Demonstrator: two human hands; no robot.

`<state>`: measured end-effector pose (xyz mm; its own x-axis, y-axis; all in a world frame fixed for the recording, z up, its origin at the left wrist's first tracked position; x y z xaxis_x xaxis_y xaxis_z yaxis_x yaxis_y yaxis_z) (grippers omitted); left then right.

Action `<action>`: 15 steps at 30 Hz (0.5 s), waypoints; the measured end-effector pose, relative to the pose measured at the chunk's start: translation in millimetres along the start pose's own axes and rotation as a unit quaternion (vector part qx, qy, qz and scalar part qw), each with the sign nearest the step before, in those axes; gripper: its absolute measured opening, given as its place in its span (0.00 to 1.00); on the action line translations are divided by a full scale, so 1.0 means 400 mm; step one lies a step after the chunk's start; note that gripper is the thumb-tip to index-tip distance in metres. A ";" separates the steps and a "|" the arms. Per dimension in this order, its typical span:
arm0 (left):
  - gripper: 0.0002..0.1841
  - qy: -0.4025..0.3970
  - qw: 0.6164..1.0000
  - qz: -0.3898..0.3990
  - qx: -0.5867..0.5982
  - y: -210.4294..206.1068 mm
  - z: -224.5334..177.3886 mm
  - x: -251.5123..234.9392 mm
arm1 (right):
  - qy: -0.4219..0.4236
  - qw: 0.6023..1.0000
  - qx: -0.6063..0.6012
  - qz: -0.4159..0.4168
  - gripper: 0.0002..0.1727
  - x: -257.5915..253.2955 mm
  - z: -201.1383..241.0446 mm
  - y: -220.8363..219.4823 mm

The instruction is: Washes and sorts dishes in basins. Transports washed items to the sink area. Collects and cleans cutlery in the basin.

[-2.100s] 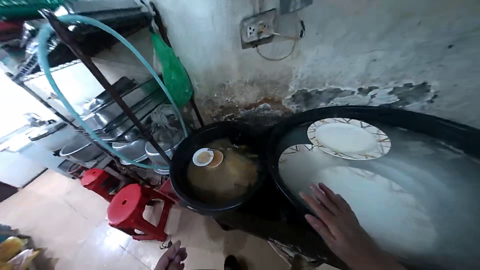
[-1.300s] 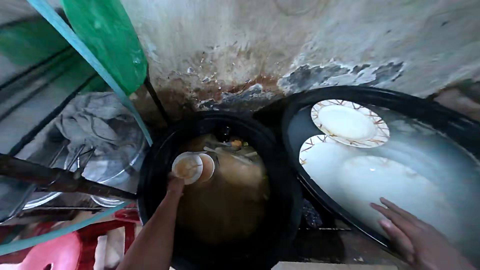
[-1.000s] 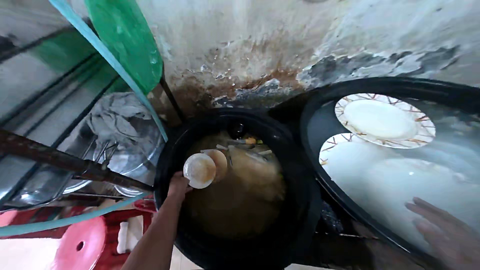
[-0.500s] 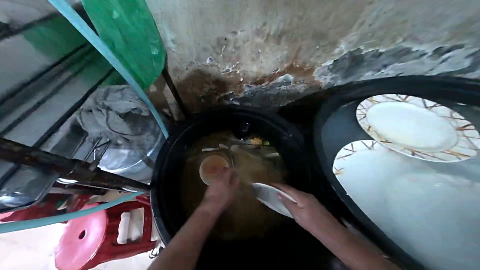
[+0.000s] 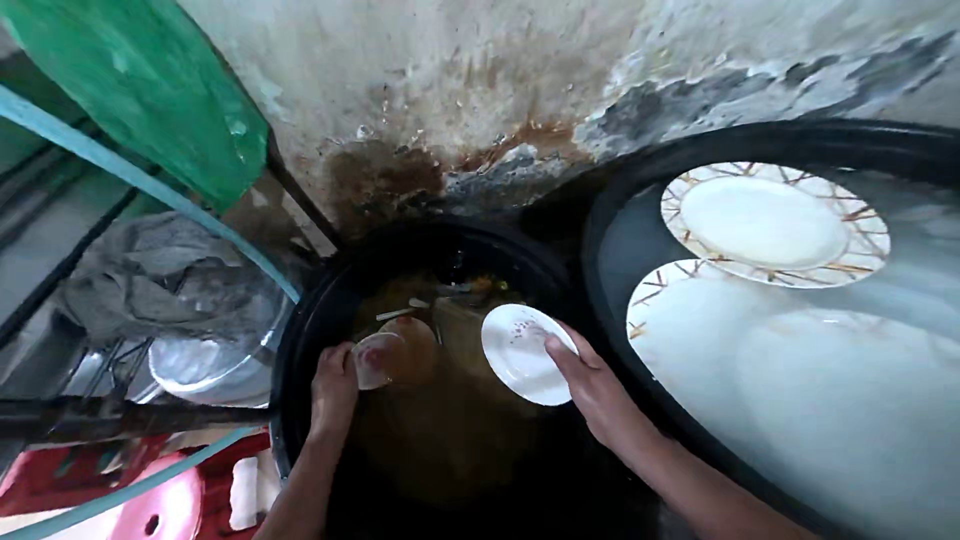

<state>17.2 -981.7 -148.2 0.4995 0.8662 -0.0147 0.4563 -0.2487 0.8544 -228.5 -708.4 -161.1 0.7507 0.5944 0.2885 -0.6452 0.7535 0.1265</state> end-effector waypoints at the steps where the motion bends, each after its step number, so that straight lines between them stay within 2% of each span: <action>1: 0.12 -0.075 0.996 -0.054 0.007 0.031 -0.040 0.014 | -0.015 1.000 -0.005 0.000 0.26 -0.004 -0.004 -0.005; 2: 0.11 -0.113 0.989 -0.086 0.026 0.049 -0.076 0.028 | -0.037 0.999 -0.008 0.001 0.25 -0.005 -0.007 -0.010; 3: 0.11 -0.108 0.988 -0.089 0.059 0.053 -0.105 0.038 | -0.059 0.998 -0.011 0.003 0.25 -0.006 -0.011 -0.015; 4: 0.12 -0.067 0.990 -0.068 0.106 0.040 -0.128 0.044 | -0.081 0.996 -0.020 0.007 0.25 -0.008 -0.016 -0.019; 5: 0.13 -0.003 0.987 -0.024 0.158 0.007 -0.146 0.051 | -0.100 0.994 -0.038 0.010 0.25 -0.012 -0.025 -0.023; 7: 0.14 0.112 0.957 0.071 0.259 -0.098 -0.176 0.074 | -0.120 0.989 -0.086 0.024 0.26 -0.024 -0.044 -0.033; 9: 0.14 0.153 0.928 0.153 0.303 -0.190 -0.223 0.099 | -0.137 0.981 -0.131 0.048 0.26 -0.026 -0.049 -0.046; 12: 0.17 0.133 0.928 0.253 0.241 -0.230 -0.281 0.101 | -0.175 0.976 -0.118 0.047 0.31 -0.013 -0.047 -0.050; 13: 0.20 0.113 0.939 0.265 0.189 -0.222 -0.273 0.082 | -0.175 0.978 -0.105 0.042 0.34 -0.014 -0.050 -0.048; 15: 0.23 0.065 0.966 0.243 0.054 -0.200 -0.198 0.017 | -0.162 0.982 -0.092 0.033 0.36 -0.017 -0.057 -0.043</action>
<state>-74.2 -921.6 -175.5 0.5814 0.6805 0.4460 0.2683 -0.6779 0.6845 -219.2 -719.0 -187.0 0.6042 0.5447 0.5816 -0.6315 0.7724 -0.0674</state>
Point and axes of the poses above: each hand's wrist, its own x-axis away from the middle knuckle, its own y-axis out of the back of the hand, z = x × y, the point moved 9 cm from there along -x, towards the middle knuckle, and after that the axes turned 1 degree about -y, right-handed, at the moved point
